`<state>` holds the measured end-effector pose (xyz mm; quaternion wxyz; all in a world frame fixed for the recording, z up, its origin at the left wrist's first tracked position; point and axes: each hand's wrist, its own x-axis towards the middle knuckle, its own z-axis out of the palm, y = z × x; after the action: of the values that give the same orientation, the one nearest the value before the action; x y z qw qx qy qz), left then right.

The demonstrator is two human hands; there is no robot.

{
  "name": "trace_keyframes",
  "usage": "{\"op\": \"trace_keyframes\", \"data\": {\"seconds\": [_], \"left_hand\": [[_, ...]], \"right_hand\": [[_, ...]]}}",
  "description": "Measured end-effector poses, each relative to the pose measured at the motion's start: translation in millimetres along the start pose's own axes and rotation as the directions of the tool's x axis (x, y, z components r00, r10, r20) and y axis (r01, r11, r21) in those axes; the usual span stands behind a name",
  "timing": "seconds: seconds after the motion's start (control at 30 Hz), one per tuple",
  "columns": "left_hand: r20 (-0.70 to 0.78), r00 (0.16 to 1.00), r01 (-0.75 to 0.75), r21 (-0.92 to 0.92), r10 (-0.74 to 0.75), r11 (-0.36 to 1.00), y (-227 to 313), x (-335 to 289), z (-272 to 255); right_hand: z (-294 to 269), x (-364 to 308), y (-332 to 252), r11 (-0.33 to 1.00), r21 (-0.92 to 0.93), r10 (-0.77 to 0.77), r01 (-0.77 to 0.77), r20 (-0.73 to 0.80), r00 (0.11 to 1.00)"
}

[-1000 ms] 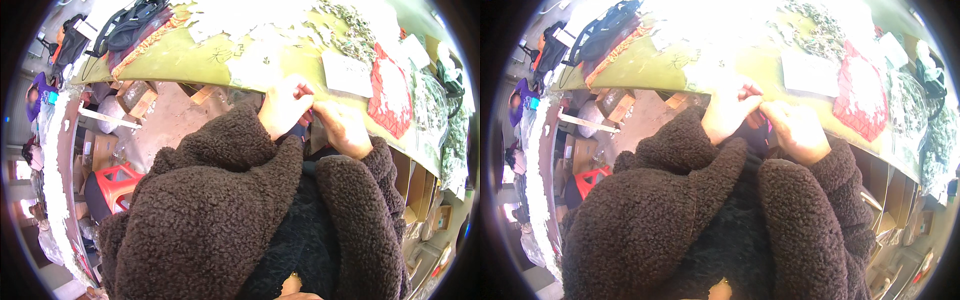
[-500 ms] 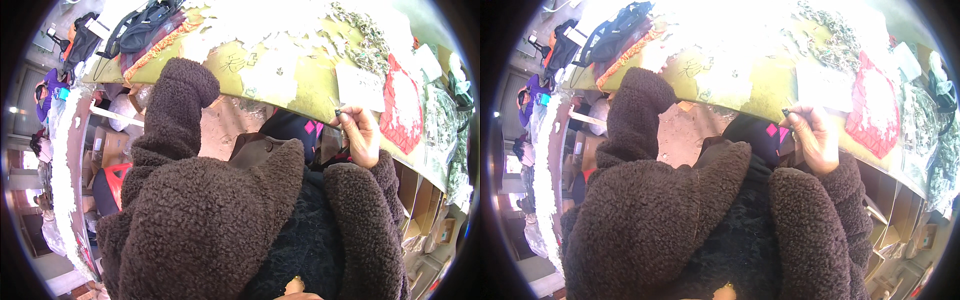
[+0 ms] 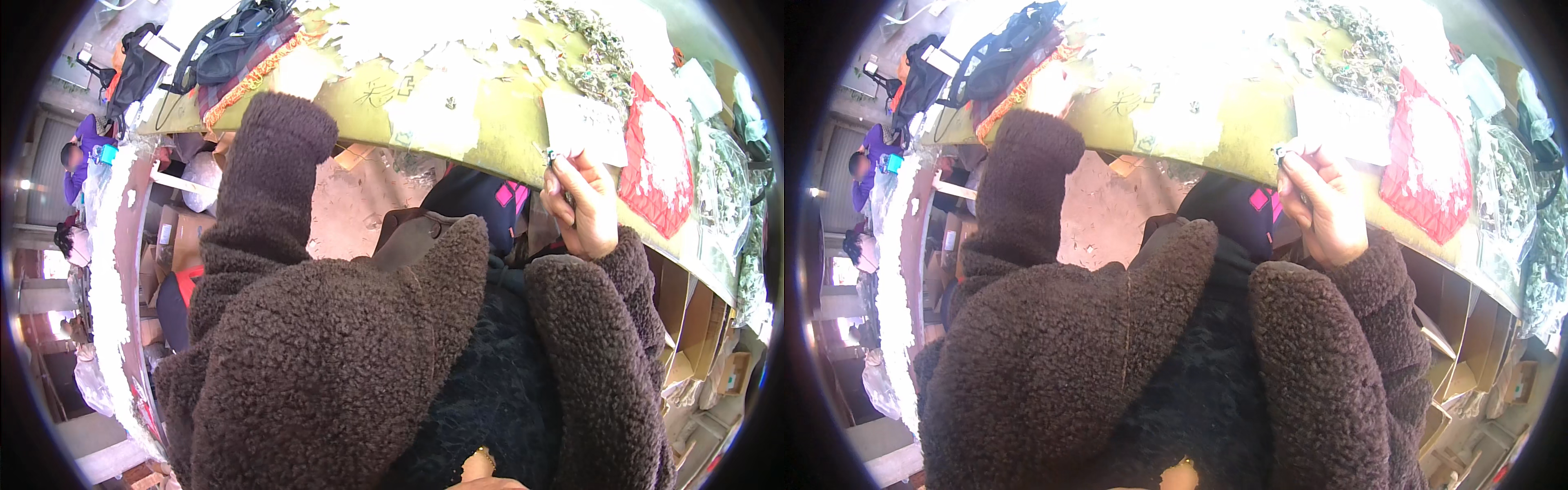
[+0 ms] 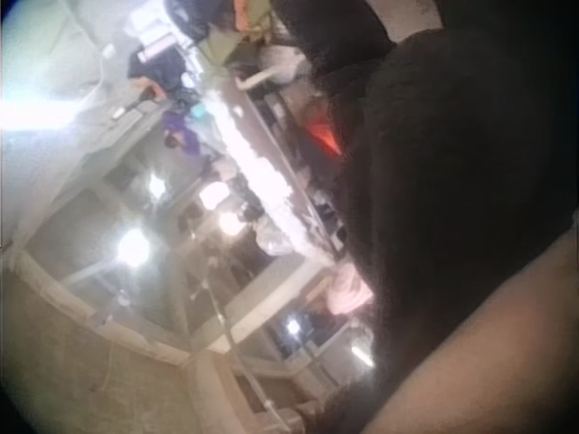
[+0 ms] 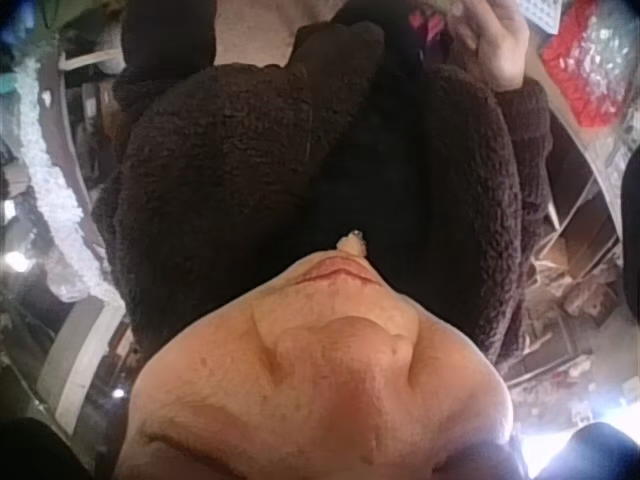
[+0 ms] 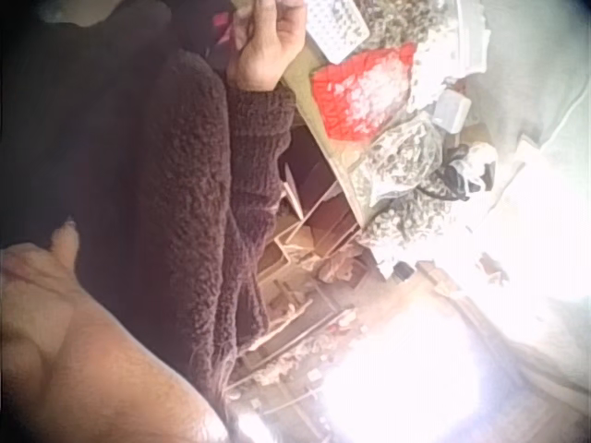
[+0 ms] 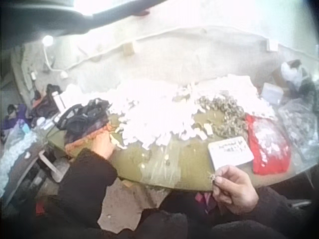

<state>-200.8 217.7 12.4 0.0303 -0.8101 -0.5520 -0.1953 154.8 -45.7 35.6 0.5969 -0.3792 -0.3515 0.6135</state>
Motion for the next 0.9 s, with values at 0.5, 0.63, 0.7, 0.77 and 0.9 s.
{"op": "trace_keyframes", "data": {"seconds": [0.5,0.63,0.7,0.77,0.9], "left_hand": [[0.351,0.924,0.355,-0.935,0.153,0.001,160,-69,-36],[0.373,0.858,0.468,-0.851,0.354,-0.238,229,-105,-33],[0.332,0.833,0.500,-0.793,0.442,-0.348,246,-111,-31],[0.325,0.816,0.509,-0.795,0.478,-0.329,254,-113,-29],[0.321,0.802,0.546,-0.736,0.503,-0.400,260,-117,-23]], "right_hand": [[22,-9,-12,0.960,0.273,-0.054,0.067,-0.053,0.997],[27,-13,-6,0.948,0.315,-0.065,0.055,0.024,0.998],[26,-19,-3,0.966,0.249,-0.072,0.074,-0.017,0.997],[23,-25,-2,0.972,0.216,-0.085,0.098,-0.069,0.994],[19,-33,-1,0.990,0.101,-0.072,0.093,-0.197,0.978]]}}
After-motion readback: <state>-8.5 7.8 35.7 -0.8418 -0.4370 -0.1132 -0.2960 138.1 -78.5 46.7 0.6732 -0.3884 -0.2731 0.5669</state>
